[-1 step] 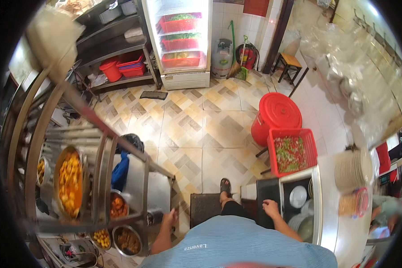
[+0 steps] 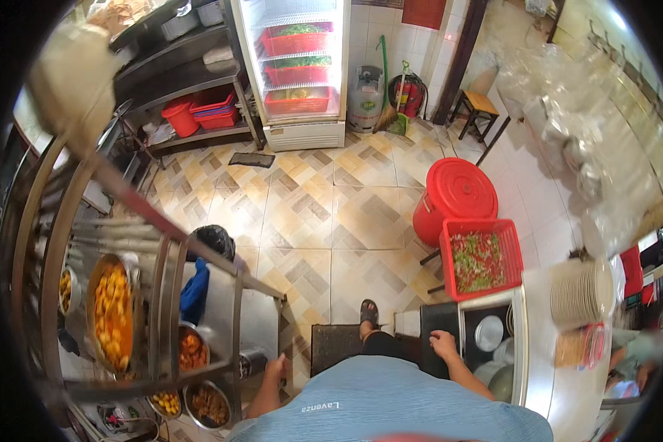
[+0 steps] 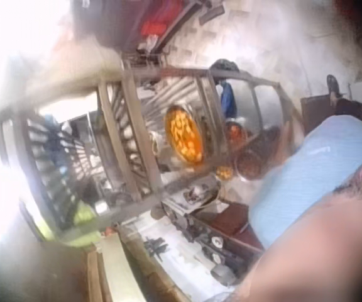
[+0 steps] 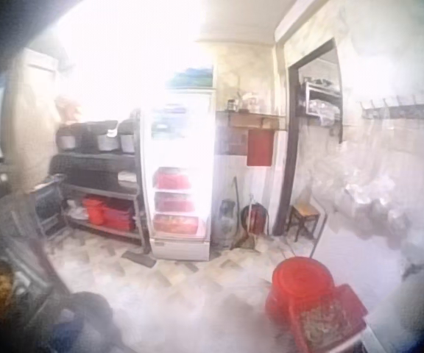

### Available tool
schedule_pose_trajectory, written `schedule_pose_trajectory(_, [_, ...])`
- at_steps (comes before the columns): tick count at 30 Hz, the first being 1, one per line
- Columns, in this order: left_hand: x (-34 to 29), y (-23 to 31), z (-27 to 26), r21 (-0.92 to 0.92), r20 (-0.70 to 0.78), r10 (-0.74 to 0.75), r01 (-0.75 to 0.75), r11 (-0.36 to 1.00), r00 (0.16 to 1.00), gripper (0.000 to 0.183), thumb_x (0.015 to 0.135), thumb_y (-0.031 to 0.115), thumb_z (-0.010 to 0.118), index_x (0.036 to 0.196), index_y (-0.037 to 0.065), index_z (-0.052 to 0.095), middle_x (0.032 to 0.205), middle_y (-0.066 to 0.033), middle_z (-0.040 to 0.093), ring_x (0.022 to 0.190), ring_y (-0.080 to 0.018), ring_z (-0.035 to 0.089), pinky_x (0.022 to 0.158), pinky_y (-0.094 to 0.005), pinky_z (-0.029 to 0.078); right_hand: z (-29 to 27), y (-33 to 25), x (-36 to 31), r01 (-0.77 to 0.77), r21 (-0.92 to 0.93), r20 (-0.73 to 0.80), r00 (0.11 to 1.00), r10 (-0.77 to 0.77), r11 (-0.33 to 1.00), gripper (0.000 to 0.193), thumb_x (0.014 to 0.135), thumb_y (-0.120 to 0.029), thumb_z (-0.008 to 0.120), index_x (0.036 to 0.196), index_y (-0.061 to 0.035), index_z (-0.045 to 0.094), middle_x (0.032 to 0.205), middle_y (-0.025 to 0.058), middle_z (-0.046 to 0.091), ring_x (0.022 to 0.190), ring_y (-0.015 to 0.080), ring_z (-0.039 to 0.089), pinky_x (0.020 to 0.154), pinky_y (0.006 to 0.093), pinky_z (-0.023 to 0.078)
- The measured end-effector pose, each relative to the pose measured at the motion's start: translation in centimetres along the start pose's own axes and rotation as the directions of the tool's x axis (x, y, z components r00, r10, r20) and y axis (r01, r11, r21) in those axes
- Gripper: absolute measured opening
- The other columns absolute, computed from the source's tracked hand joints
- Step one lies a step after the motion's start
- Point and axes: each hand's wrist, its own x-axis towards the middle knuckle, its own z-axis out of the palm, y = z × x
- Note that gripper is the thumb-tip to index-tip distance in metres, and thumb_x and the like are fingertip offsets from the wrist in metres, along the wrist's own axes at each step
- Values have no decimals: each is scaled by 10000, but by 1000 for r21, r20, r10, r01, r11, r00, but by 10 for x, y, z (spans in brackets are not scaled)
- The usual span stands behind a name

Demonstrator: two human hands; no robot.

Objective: The person assembles two noodle bowls by placing noodles into bowls, adding sliced meat, then topping with various cooked items from metal containers. They ladle broth over each bowl, sprinkle a dry garnish, and add chopped green onions before placing the bowls on the counter.

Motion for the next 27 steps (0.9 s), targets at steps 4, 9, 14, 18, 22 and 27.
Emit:
schedule_pose_trajectory(4, [28, 33, 16, 644, -171, -71, 166, 747, 983, 350, 1009, 311, 578, 1261, 83, 663, 962, -163, 695, 765, -309, 702, 591, -454, 531, -23, -67, 139, 85, 16, 22, 996, -86, 996, 298, 901, -171, 651, 1105, 31, 731, 856, 177, 754, 747, 278, 730, 748, 380, 573])
schedule_pose_trajectory(9, [99, 168, 70, -34, -309, -164, 161, 986, 937, 517, 1031, 269, 563, 1512, 92, 489, 1205, -166, 673, 811, -349, 711, 577, -433, 549, -49, -232, 337, 276, -16, 86, 958, -274, 961, 355, 936, -187, 653, 1233, 4, 689, 1023, 178, 762, 822, 257, 746, 804, 389, 578])
schedule_pose_trajectory(14, [231, 386, 84, -248, -155, 37, -75, 966, 987, 569, 1050, 321, 551, 1552, 115, 381, 1368, -138, 571, 967, -322, 686, 710, -399, 552, -34, -383, 484, 268, -57, 116, 959, -260, 962, 381, 918, -294, 638, 1205, -53, 713, 1166, 209, 721, 1101, 366, 690, 965, 443, 533])
schedule_pose_trajectory(18, [318, 632, 76, -158, -87, 260, -271, 949, 962, 560, 1039, 412, 559, 1483, 92, 443, 1328, -102, 603, 1035, -296, 664, 822, -440, 532, -22, -459, 535, 189, -102, 16, 982, -188, 977, 396, 917, -302, 659, 1213, -44, 714, 1165, 203, 727, 1103, 368, 690, 958, 435, 534])
schedule_pose_trajectory(22, [333, 918, 74, 43, -7, 578, -577, 816, 816, 531, 1005, 571, 569, 1320, 145, 599, 1158, -31, 676, 982, -189, 643, 790, -377, 501, -19, -503, 555, 42, -105, -46, 998, -47, 994, 423, 904, -327, 677, 1205, -33, 718, 1185, 201, 721, 1105, 384, 681, 958, 443, 527])
schedule_pose_trajectory(27, [303, 1235, 105, 27, 106, 904, -910, 414, 414, 593, 1044, 395, 599, 1500, 32, 493, 1155, -2, 639, 956, -95, 584, 770, -260, 472, 1, -533, 601, -100, -75, -142, 986, 89, 992, 410, 911, -313, 678, 1180, -8, 725, 1103, 215, 737, 1027, 353, 706, 897, 423, 541])
